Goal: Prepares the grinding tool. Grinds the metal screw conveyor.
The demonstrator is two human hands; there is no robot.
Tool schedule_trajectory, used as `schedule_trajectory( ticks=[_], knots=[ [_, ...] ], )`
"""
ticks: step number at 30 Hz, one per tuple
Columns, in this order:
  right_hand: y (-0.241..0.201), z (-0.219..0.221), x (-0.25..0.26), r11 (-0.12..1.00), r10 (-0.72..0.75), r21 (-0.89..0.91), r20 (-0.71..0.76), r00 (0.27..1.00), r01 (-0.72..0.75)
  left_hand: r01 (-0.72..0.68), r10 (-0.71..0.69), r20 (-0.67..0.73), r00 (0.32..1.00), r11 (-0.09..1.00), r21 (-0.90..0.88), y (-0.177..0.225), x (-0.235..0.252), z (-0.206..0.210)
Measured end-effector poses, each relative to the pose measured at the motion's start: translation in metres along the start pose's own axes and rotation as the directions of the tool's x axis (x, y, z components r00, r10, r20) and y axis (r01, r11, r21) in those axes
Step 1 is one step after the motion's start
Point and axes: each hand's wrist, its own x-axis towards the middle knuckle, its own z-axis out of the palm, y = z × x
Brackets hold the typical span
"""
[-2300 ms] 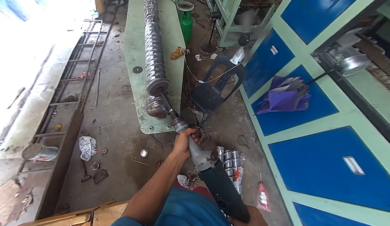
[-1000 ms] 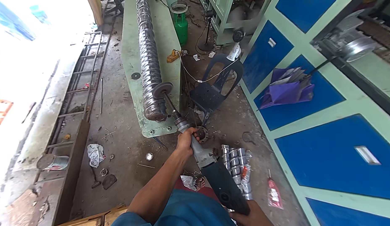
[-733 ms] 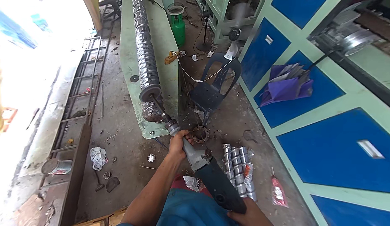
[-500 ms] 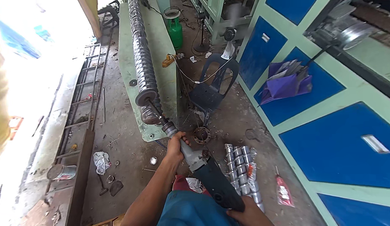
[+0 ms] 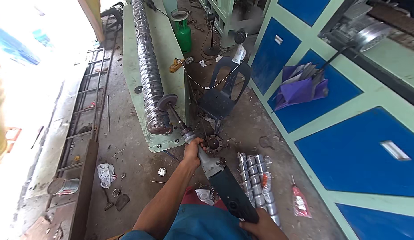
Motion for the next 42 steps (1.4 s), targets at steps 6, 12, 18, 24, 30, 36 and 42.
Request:
schedule_trajectory(
  ticks=[6, 12, 18, 24, 30, 36, 42],
  knots=[
    [-0.004, 0.005, -0.005, 0.999, -0.011, -0.045, 0.016, 1.0, 0.011, -0.017, 0.017, -0.006, 1.0, 1.0, -0.023, 0.005, -0.012, -0.01],
    [-0.009, 0.009, -0.008, 0.987, -0.025, -0.157, 0.011, 1.0, 0.027, -0.035, 0.035, -0.014, 0.999, 0.998, -0.044, 0.009, -0.022, -0.024],
    [-0.005, 0.011, -0.003, 0.968, -0.027, -0.25, 0.022, 0.999, 0.032, -0.059, 0.058, -0.028, 0.998, 0.997, -0.054, 0.012, -0.028, -0.037],
    [0.001, 0.008, -0.005, 0.982, -0.035, -0.185, 0.006, 0.999, 0.036, -0.034, 0.034, -0.008, 0.999, 0.999, -0.016, 0.005, -0.019, -0.022],
    [0.006, 0.002, -0.001, 0.999, -0.032, 0.005, 0.013, 0.999, 0.032, -0.008, 0.009, -0.027, 1.0, 1.0, 0.027, -0.005, -0.003, -0.003],
    [0.007, -0.001, 0.005, 0.999, -0.03, 0.017, 0.046, 0.999, 0.029, -0.035, 0.035, -0.032, 0.999, 0.999, 0.004, -0.001, -0.01, -0.005],
    [-0.005, 0.002, 0.002, 0.992, -0.033, -0.12, 0.048, 0.998, 0.038, -0.051, 0.049, -0.051, 0.997, 0.998, -0.036, 0.008, -0.021, -0.022]
  ],
)
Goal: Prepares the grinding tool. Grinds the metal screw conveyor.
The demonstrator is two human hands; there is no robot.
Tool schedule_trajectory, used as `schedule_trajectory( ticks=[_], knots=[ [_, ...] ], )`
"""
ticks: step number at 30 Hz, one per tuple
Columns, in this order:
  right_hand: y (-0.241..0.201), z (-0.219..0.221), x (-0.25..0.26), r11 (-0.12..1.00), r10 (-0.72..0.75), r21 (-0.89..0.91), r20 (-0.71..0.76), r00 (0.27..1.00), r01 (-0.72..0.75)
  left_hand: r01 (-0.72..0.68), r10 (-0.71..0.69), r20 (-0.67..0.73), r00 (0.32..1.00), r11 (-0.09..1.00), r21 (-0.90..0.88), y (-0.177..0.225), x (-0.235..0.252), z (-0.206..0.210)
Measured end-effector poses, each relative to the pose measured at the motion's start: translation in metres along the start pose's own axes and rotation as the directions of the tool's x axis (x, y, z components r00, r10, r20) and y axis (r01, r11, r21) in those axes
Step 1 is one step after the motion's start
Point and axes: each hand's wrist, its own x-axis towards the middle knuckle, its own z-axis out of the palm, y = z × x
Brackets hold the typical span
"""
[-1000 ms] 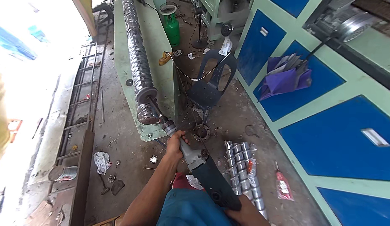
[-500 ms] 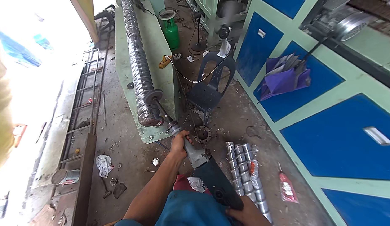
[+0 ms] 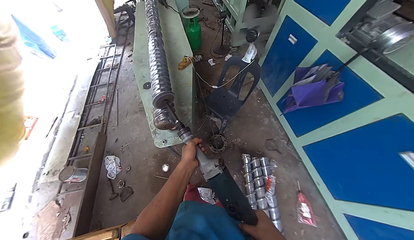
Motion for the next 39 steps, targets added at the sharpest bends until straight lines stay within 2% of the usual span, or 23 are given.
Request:
schedule_trajectory(
  ticks=[6, 17, 21, 31, 39],
  knots=[
    [-0.002, -0.002, -0.001, 0.996, -0.015, -0.085, 0.009, 1.0, 0.016, -0.01, 0.01, -0.017, 1.0, 1.0, -0.016, 0.001, -0.005, -0.008],
    [0.003, -0.002, -0.001, 0.998, -0.026, 0.053, -0.028, 0.999, 0.028, 0.034, -0.033, -0.02, 0.999, 0.998, 0.055, -0.006, 0.008, 0.017],
    [-0.008, 0.003, -0.008, 0.999, 0.017, 0.048, -0.004, 1.0, -0.016, 0.02, -0.02, 0.002, 1.0, 0.999, 0.035, 0.001, -0.001, 0.009],
    [-0.008, 0.006, -0.007, 0.995, -0.015, -0.094, 0.013, 1.0, 0.016, -0.009, 0.008, -0.024, 1.0, 1.0, -0.021, 0.006, -0.011, -0.02],
    [-0.005, 0.003, -0.012, 1.0, 0.012, 0.006, -0.023, 1.0, -0.012, 0.034, -0.034, 0.009, 0.999, 0.999, 0.03, -0.003, -0.001, 0.007]
  ],
)
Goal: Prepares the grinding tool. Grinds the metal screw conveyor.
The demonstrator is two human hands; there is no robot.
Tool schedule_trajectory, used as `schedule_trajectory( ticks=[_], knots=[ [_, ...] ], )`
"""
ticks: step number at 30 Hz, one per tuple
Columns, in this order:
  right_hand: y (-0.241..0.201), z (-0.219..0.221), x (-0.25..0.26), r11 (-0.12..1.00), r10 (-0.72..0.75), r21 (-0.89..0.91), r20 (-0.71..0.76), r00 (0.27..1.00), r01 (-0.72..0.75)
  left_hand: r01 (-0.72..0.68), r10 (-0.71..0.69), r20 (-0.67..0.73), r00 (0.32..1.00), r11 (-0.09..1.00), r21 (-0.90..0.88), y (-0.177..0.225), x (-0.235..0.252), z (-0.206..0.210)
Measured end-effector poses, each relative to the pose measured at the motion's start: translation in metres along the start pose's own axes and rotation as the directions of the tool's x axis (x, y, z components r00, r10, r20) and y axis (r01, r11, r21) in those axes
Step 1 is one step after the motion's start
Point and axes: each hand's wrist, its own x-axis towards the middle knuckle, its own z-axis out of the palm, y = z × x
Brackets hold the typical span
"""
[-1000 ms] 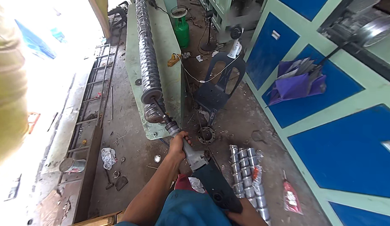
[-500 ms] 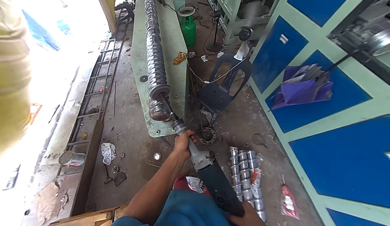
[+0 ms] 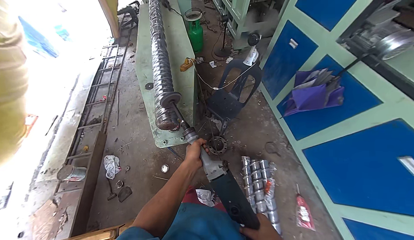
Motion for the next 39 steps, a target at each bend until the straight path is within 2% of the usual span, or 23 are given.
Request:
schedule_trajectory(
  ticks=[4, 10, 22, 33, 39],
  knots=[
    [0.001, -0.001, 0.001, 0.999, -0.007, 0.033, 0.004, 1.0, 0.007, -0.003, 0.003, 0.002, 1.0, 1.0, -0.023, 0.002, -0.003, -0.001],
    [-0.009, 0.007, -0.005, 0.996, -0.037, -0.077, 0.0, 0.999, 0.037, -0.021, 0.023, 0.027, 0.999, 0.996, -0.087, 0.008, -0.012, -0.025],
    [-0.016, 0.02, -0.01, 0.967, -0.014, -0.255, -0.025, 1.0, 0.008, -0.016, 0.025, 0.051, 0.998, 0.984, -0.176, 0.012, -0.019, -0.059],
    [-0.026, 0.028, -0.029, 0.993, 0.021, -0.111, -0.116, 0.993, -0.034, 0.039, -0.016, 0.144, 0.989, 0.987, -0.155, 0.016, -0.017, -0.033],
    [-0.03, 0.037, -0.033, 0.975, 0.008, -0.219, -0.144, 0.99, -0.039, 0.055, -0.024, 0.158, 0.987, 0.979, -0.197, 0.016, -0.019, -0.049]
  ],
)
